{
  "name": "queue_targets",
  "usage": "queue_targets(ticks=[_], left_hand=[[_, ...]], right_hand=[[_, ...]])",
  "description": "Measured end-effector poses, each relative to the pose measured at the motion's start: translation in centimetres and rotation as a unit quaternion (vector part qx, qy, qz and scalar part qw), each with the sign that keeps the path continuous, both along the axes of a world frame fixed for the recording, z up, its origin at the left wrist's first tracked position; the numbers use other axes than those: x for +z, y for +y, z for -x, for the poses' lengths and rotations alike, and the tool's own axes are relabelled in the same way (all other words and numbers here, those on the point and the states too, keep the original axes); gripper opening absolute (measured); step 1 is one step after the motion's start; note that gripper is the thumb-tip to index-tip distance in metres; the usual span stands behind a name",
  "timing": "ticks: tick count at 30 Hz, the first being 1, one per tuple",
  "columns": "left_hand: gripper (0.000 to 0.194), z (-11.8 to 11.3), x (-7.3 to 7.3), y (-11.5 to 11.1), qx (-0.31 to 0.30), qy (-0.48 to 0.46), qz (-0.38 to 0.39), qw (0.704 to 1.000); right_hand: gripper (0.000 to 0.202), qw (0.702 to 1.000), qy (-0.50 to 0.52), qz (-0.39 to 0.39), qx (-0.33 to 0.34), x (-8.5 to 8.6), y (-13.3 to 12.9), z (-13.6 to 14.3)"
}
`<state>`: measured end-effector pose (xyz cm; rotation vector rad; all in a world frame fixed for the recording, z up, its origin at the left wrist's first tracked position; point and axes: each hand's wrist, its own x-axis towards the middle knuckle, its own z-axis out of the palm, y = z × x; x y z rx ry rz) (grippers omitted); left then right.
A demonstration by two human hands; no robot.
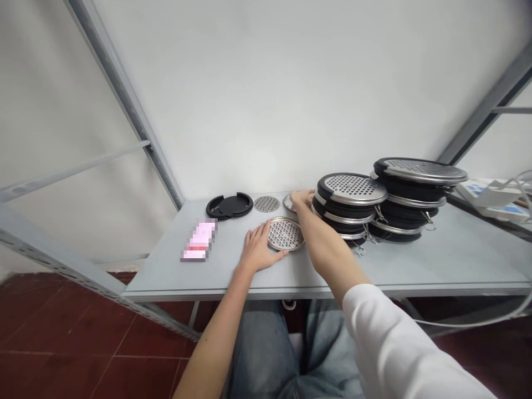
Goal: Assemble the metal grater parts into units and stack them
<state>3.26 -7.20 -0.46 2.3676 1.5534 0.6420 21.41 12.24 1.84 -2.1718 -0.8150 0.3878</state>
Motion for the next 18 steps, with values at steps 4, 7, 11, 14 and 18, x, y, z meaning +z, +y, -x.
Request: queue_targets(ticks=[4,7,11,14,18], left_hand=[[0.103,-0.1,0.2,-0.1,0.0,0.001,-0.004,1.0],[0.101,-0.1,0.2,-0.1,-0.001,-0.001,-0.008,1.0],[0.098,0.0,0.1,-0.2,0.001,-0.001,-0.008,1.0],[0.098,0.0,0.0,-0.1,0.0,-0.002,-0.012,1.0],[0.099,0.1,-0.1,-0.1,-0.005,0.002,-0.013,1.0]], right_hand=[[0.075,1.0,-0.009,0.021,0.009,-0.2,-0.7,0.5],[0.073,0.998,-0.004,0.053,0.025,0.3,-0.7,0.8],[0.065,0.998,-0.017,0.048,0.028,0.6,-0.2,0.6],[0.069,0.998,-0.048,0.02,0.029,0.4,0.0,0.1],[0.075,0.998,-0.05,0.006,0.025,0.3,0.4,-0.5]])
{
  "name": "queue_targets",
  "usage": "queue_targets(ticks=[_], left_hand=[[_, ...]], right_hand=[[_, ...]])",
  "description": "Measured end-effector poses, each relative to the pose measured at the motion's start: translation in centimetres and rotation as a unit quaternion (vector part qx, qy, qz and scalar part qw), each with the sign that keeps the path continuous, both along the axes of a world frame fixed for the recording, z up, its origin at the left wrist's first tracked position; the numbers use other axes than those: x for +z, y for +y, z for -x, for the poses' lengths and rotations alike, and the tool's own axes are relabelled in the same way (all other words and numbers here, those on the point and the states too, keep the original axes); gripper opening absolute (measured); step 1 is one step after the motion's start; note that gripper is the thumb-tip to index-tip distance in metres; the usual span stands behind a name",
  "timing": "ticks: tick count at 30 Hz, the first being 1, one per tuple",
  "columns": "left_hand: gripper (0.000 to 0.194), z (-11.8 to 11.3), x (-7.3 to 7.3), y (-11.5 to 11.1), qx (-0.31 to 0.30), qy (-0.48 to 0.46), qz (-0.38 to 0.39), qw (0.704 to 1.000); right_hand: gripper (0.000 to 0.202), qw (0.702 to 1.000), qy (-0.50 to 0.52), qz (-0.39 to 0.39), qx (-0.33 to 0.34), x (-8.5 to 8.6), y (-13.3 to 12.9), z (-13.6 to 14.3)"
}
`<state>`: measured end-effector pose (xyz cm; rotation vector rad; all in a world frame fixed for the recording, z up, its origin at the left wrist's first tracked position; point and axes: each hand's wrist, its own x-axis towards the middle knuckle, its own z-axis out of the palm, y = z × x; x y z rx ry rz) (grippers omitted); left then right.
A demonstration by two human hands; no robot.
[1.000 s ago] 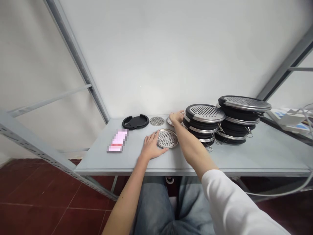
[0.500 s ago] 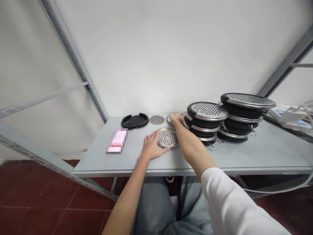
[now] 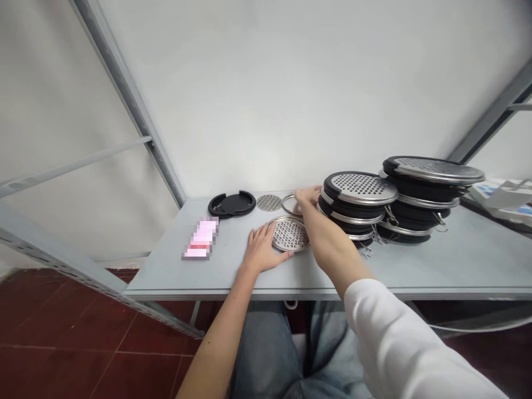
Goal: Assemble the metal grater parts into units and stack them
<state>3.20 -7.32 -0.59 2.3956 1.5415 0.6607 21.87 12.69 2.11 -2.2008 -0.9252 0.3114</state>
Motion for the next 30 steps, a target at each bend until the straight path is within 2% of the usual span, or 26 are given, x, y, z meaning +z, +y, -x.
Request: queue_targets(ticks=[6,10,16,22,27,30], left_hand=[[0.102,-0.1,0.1,0.0,-0.004,-0.002,0.005,1.0],[0.1,0.0,0.1,-0.1,-0.007,0.004,0.006,1.0],[0.097,0.0,0.2,-0.1,-0.016,0.0,0.005,1.0],[0.097,0.0,-0.1,0.0,-0.018,0.0,0.002,1.0],[0.097,0.0,-0.3,0.0,-0.019,-0.001,-0.002,1.0],[0.097,0.0,-0.3,0.0,-0.02,-0.005,-0.01,1.0]], right_hand=[[0.074,0.998,0.025,-0.037,-0.037,1.0,1.0,0.0],[0.065,0.996,0.059,-0.026,-0.054,0.7,1.2,-0.3],[0.059,0.998,0.047,0.027,-0.035,-0.6,1.2,-1.0],[0.052,0.995,0.002,0.097,0.005,0.1,0.7,-0.7],[0.064,0.996,-0.009,0.091,-0.011,-0.1,0.2,0.6],[0.068,0.997,-0.033,0.074,0.003,-0.2,-0.4,2.0]])
